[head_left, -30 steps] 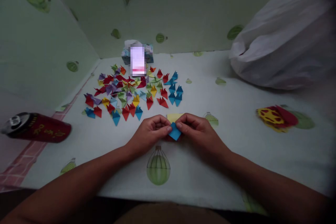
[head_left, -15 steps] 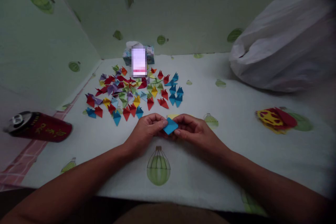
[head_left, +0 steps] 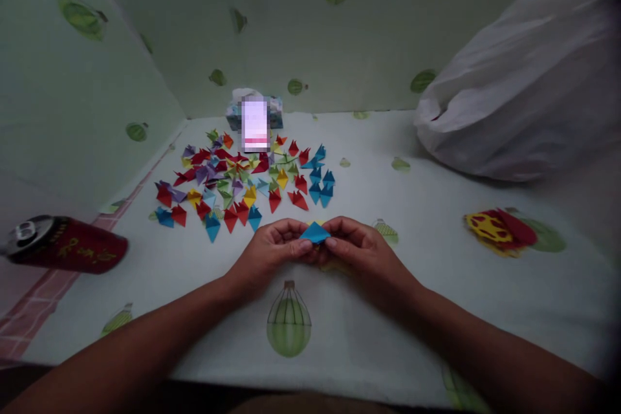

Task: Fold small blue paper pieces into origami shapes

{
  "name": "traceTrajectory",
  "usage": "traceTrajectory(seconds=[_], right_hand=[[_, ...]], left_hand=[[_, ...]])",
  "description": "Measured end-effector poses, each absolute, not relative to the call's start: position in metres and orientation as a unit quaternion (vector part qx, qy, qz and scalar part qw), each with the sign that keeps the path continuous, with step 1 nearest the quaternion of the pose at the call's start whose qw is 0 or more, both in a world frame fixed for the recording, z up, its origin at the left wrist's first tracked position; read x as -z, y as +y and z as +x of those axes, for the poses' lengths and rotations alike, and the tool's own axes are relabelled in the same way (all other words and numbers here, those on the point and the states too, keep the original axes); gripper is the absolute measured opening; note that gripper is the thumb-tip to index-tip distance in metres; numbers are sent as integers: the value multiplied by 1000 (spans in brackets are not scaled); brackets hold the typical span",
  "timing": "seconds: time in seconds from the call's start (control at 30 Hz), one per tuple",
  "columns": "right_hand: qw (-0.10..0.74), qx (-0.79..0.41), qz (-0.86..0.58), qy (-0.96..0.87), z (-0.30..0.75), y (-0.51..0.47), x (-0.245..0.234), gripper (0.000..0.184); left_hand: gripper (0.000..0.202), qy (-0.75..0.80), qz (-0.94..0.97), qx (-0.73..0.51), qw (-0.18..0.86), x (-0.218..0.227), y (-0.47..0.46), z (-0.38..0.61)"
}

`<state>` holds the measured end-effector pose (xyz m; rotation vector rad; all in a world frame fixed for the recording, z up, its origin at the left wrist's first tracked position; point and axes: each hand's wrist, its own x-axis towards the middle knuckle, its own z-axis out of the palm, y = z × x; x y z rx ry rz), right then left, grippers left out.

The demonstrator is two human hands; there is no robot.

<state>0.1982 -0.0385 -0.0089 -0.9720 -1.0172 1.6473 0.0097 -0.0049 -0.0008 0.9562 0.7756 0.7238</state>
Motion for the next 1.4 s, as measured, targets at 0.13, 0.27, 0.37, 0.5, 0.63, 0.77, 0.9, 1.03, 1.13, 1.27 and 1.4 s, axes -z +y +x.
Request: traceTrajectory(seconds=[0.13,0.27,0.37,0.5,0.63,0.77,0.9,1.03,1.13,1.27,1.4], right_hand=[[466,-671,-397,-418,197,-40,8,17],[457,-665,-404,-432,197,-40,6,19],[444,-662,-406,-447,197,-39,4,21],[442,-660,-411,-447,197,-39,3,20],[445,-666,-410,-436,197,-39,2,19],[445,-664,-405,-444,198,-40,2,20],[452,-653,-409,-450,198,-41,2,18],[448,-652,-410,-453,198,-42,3,17],[448,-652,-407,-456,199,-42,4,17],[445,-648,-410,-462,199,-41,4,17],[439,-647,-413,-467,198,-39,4,18]], left_hand=[[25,364,458,-329,742,1,-4,9],[25,371,461,-319,740,2,-5,8],[26,376,465,-316,737,3,-5,7],[25,368,471,-315,737,2,-5,7],[24,354,470,-313,745,0,-5,8],[20,341,475,-316,747,1,-6,7],[19,321,483,-315,751,4,-5,6],[21,326,482,-312,751,5,-5,5],[22,330,469,-315,756,5,-5,4],[22,335,446,-322,765,5,-5,5],[20,330,430,-320,777,4,-5,6]])
